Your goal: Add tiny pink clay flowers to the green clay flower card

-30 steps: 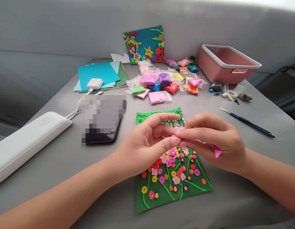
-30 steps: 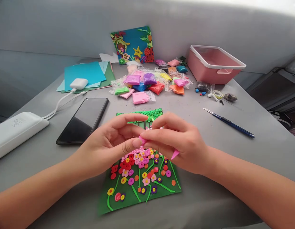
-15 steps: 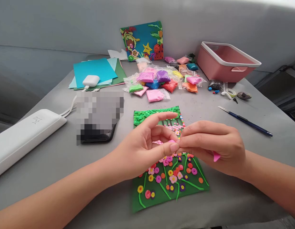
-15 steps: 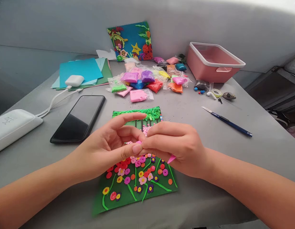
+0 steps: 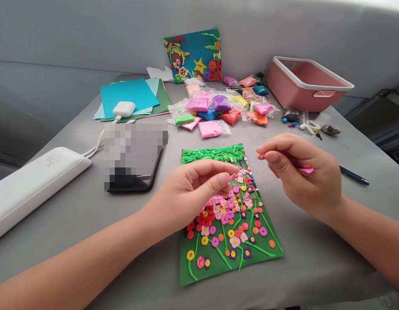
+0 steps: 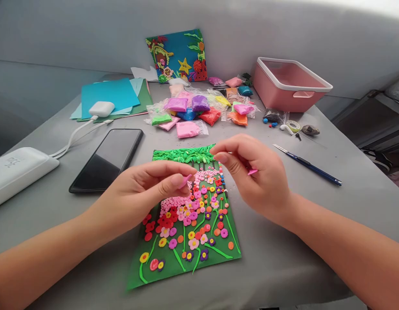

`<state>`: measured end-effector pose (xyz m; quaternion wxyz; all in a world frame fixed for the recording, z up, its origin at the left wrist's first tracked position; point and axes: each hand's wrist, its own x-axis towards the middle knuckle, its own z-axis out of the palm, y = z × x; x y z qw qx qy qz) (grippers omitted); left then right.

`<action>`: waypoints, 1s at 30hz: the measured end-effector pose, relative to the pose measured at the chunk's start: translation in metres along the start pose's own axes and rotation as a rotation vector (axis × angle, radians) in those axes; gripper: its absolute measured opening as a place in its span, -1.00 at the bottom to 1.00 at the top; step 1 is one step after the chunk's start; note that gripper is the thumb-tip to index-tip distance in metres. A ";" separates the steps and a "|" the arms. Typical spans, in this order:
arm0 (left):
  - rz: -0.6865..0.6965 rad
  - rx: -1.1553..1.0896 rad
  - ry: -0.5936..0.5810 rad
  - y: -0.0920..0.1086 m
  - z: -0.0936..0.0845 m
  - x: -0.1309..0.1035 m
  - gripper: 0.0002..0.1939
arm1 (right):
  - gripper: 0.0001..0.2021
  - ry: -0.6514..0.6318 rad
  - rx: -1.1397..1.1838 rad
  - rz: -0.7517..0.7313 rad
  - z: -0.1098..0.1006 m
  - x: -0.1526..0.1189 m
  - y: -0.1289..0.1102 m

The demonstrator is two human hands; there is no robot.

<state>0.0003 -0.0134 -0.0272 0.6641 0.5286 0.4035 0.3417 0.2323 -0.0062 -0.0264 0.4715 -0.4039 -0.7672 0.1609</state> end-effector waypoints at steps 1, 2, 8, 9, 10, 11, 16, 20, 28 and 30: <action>0.012 -0.015 0.029 0.000 0.000 0.001 -0.82 | -0.89 -0.019 0.030 0.024 0.000 0.000 0.001; 0.026 -0.032 0.054 0.001 -0.001 0.002 -0.83 | -0.87 -0.047 0.057 0.041 0.001 0.000 0.002; 0.096 -0.149 0.164 0.003 -0.008 0.004 -0.81 | -0.84 -0.170 0.043 0.013 0.001 0.001 -0.003; 0.108 -0.157 0.191 0.003 -0.009 0.004 -0.82 | -0.89 -0.180 0.028 -0.022 0.000 0.001 -0.003; 0.115 -0.162 0.217 0.003 -0.010 0.004 -0.83 | -0.94 -0.193 0.016 -0.060 0.000 0.002 -0.004; 0.118 -0.166 0.243 0.003 -0.010 0.004 -0.82 | -0.94 -0.207 0.009 -0.097 -0.001 0.002 -0.004; 0.090 -0.189 0.298 0.000 -0.007 0.005 -0.76 | -0.91 -0.238 -0.008 -0.140 -0.001 0.003 -0.005; 0.095 -0.204 0.273 -0.001 -0.007 0.006 -0.83 | -0.95 -0.234 -0.026 -0.168 -0.001 0.002 -0.005; 0.172 0.139 0.212 0.002 -0.004 -0.003 -0.75 | -0.94 -0.245 -0.137 -0.205 0.001 0.001 0.001; 0.238 0.300 0.208 0.002 -0.002 -0.006 -0.76 | -0.92 -0.254 -0.157 -0.221 0.002 0.000 0.002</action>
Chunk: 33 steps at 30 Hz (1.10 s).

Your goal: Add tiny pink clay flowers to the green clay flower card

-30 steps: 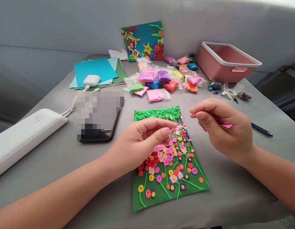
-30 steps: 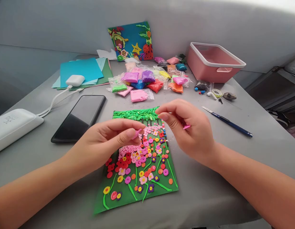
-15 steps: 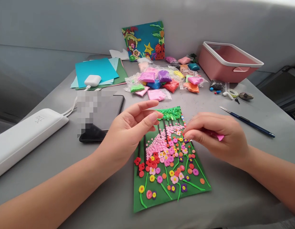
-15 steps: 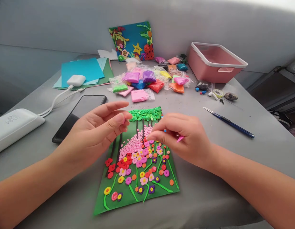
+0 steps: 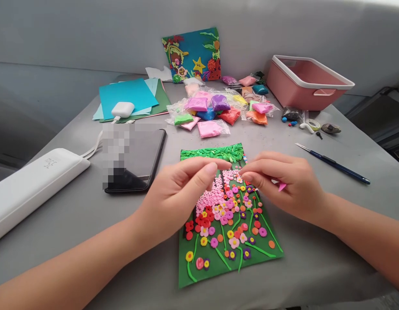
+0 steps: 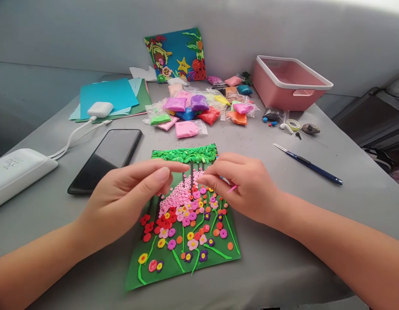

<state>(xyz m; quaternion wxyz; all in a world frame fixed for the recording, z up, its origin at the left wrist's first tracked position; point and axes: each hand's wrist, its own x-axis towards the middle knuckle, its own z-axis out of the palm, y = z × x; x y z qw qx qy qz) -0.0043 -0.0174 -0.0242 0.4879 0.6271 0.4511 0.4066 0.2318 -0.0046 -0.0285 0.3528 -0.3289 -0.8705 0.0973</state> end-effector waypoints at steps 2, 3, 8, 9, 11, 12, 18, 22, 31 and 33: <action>0.147 0.142 -0.048 -0.001 0.001 -0.002 -0.75 | -0.90 0.013 -0.019 -0.006 0.000 0.000 0.000; 0.230 0.197 -0.083 -0.002 0.001 -0.003 -0.74 | -0.90 0.030 -0.025 -0.009 0.000 0.000 0.000; 0.453 0.340 -0.172 -0.006 0.001 -0.003 -0.69 | -0.94 0.060 -0.003 -0.019 -0.001 0.000 -0.003; 0.444 0.355 -0.167 -0.006 0.001 -0.003 -0.69 | -0.92 0.055 0.005 -0.025 -0.002 0.000 -0.004; 0.413 0.378 -0.159 -0.006 0.001 -0.003 -0.71 | -0.91 0.061 0.012 -0.035 -0.001 0.000 -0.005; 0.405 0.385 -0.157 -0.007 0.001 -0.003 -0.71 | -0.92 0.074 0.008 -0.038 -0.001 -0.001 -0.005; 0.426 0.400 -0.161 -0.010 0.001 -0.002 -0.70 | -0.96 0.079 0.005 -0.067 0.000 -0.002 -0.006; 0.440 0.392 -0.178 -0.011 0.002 -0.002 -0.69 | -0.93 0.088 0.014 -0.070 -0.001 -0.003 -0.008; 0.450 0.360 -0.197 -0.013 0.001 -0.002 -0.68 | -0.82 0.070 0.097 -0.082 -0.003 -0.001 -0.012; 0.455 0.342 -0.200 -0.013 0.001 -0.002 -0.68 | -0.80 0.059 0.119 -0.079 -0.004 -0.001 -0.012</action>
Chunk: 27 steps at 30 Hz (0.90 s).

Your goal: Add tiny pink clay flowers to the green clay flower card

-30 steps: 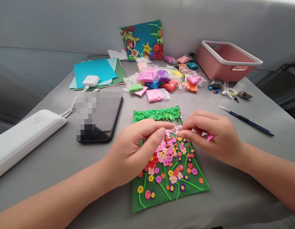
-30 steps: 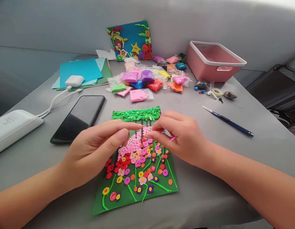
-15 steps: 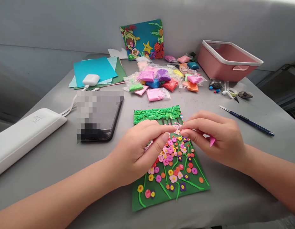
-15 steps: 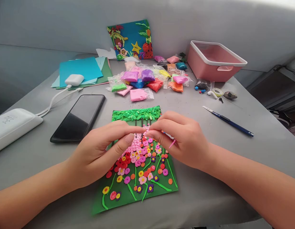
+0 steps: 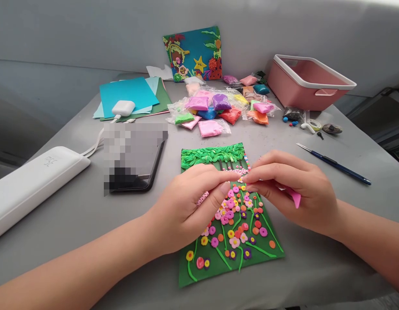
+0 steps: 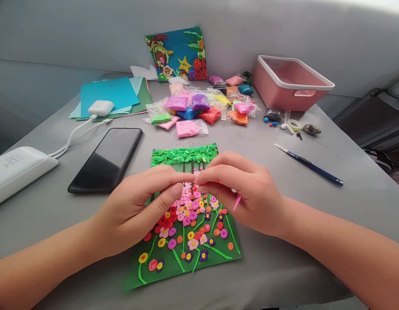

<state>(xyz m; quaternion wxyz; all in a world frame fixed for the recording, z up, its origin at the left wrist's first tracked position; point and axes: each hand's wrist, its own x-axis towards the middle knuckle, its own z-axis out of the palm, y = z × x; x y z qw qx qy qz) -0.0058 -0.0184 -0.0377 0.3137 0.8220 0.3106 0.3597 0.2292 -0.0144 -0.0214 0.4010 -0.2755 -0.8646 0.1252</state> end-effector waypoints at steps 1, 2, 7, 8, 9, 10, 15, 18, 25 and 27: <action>0.004 -0.014 -0.001 0.000 0.000 0.000 -0.69 | -0.78 -0.011 0.010 -0.001 -0.001 0.000 0.000; 0.010 -0.035 -0.006 0.001 0.001 -0.001 -0.69 | -0.77 -0.024 0.021 -0.002 -0.002 0.000 0.000; 0.041 -0.144 -0.115 0.007 0.001 0.002 -0.75 | -0.73 -0.067 0.069 0.019 -0.006 0.000 -0.005; 0.048 -0.140 -0.142 0.009 0.000 0.002 -0.77 | -0.72 -0.064 0.071 0.020 -0.007 0.000 -0.007; 0.062 -0.128 -0.164 0.010 0.000 0.003 -0.79 | -0.73 -0.061 0.071 0.024 -0.007 0.000 -0.008; 0.081 -0.111 -0.180 0.011 0.000 0.004 -0.80 | -0.74 -0.057 0.069 0.030 -0.006 0.000 -0.009; 0.155 -0.018 -0.199 0.012 0.000 0.003 -0.75 | -0.83 -0.050 0.076 0.064 -0.003 0.001 -0.011; 0.209 0.031 -0.190 0.009 0.001 0.002 -0.79 | -0.88 -0.056 0.112 0.109 -0.001 0.001 -0.013; -0.058 -0.251 -0.136 0.011 0.000 0.002 -0.81 | -0.85 0.046 0.206 0.244 0.001 -0.001 -0.009; -0.240 -0.437 -0.078 0.011 0.000 0.003 -0.64 | -0.86 0.086 0.158 0.227 0.001 -0.001 -0.008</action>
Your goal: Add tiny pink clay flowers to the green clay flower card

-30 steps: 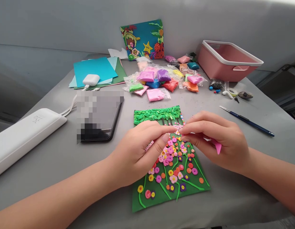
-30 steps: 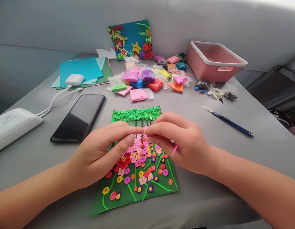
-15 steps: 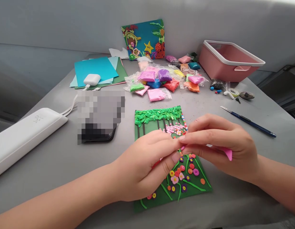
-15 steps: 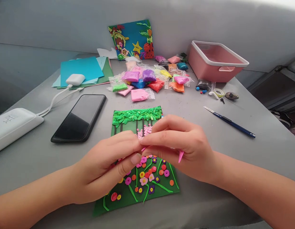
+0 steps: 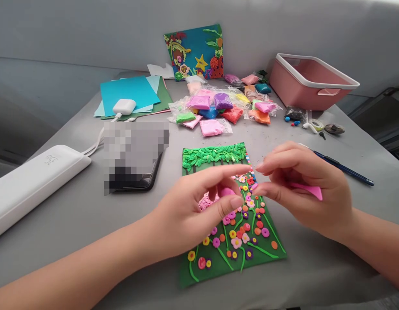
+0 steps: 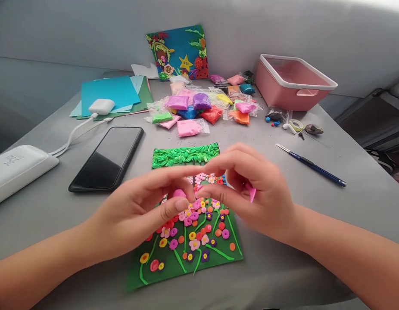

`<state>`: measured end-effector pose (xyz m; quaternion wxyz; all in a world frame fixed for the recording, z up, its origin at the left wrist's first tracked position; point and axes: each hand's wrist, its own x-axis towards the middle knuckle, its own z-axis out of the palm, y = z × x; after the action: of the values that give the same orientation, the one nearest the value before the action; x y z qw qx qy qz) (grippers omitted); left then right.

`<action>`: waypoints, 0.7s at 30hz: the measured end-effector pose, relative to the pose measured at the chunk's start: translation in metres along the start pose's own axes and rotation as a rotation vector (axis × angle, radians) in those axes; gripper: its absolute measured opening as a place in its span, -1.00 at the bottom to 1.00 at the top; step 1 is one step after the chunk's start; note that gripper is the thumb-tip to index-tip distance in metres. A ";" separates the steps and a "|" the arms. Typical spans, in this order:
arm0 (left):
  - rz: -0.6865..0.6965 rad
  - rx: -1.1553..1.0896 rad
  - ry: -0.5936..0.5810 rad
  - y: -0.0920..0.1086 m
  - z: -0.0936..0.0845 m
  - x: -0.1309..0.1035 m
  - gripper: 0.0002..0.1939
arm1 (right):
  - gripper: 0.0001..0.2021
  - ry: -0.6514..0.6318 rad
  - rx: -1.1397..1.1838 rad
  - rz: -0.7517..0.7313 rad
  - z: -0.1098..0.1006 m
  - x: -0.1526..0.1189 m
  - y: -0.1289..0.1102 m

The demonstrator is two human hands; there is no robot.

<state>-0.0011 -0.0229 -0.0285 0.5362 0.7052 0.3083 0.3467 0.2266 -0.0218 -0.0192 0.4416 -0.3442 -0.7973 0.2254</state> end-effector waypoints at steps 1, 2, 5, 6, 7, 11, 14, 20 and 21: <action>-0.068 -0.096 0.022 0.000 0.000 0.001 -0.59 | -0.88 -0.002 -0.042 -0.033 0.000 0.000 0.000; -0.126 -0.179 0.033 0.000 0.000 0.001 -0.55 | -0.88 -0.017 -0.083 -0.075 0.000 0.000 0.000; -0.222 -0.327 0.031 -0.001 0.001 0.002 -0.49 | -0.84 -0.077 -0.133 -0.181 0.000 -0.001 -0.003; -0.231 -0.346 0.021 -0.002 0.001 0.002 -0.48 | -0.83 -0.086 -0.132 -0.195 0.000 -0.001 -0.004; -0.230 -0.355 0.011 -0.002 0.002 0.001 -0.47 | -0.83 -0.086 -0.134 -0.199 0.000 -0.001 -0.005; -0.221 -0.254 -0.020 -0.002 0.004 -0.001 -0.46 | -0.84 -0.061 -0.165 -0.184 -0.001 -0.002 -0.005; -0.228 -0.119 -0.056 -0.001 0.005 -0.001 -0.51 | -0.84 -0.066 -0.166 -0.196 -0.001 -0.001 -0.005; -0.188 -0.165 -0.039 -0.001 0.005 -0.001 -0.59 | -0.80 -0.053 -0.056 -0.134 0.000 -0.002 -0.006; -0.194 -0.216 -0.019 -0.002 0.005 -0.001 -0.60 | -0.78 -0.055 -0.060 -0.133 0.000 -0.002 -0.006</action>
<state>0.0025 -0.0263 -0.0312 0.6427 0.6136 0.3308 0.3178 0.2247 -0.0275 -0.0162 0.4232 -0.2973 -0.8365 0.1811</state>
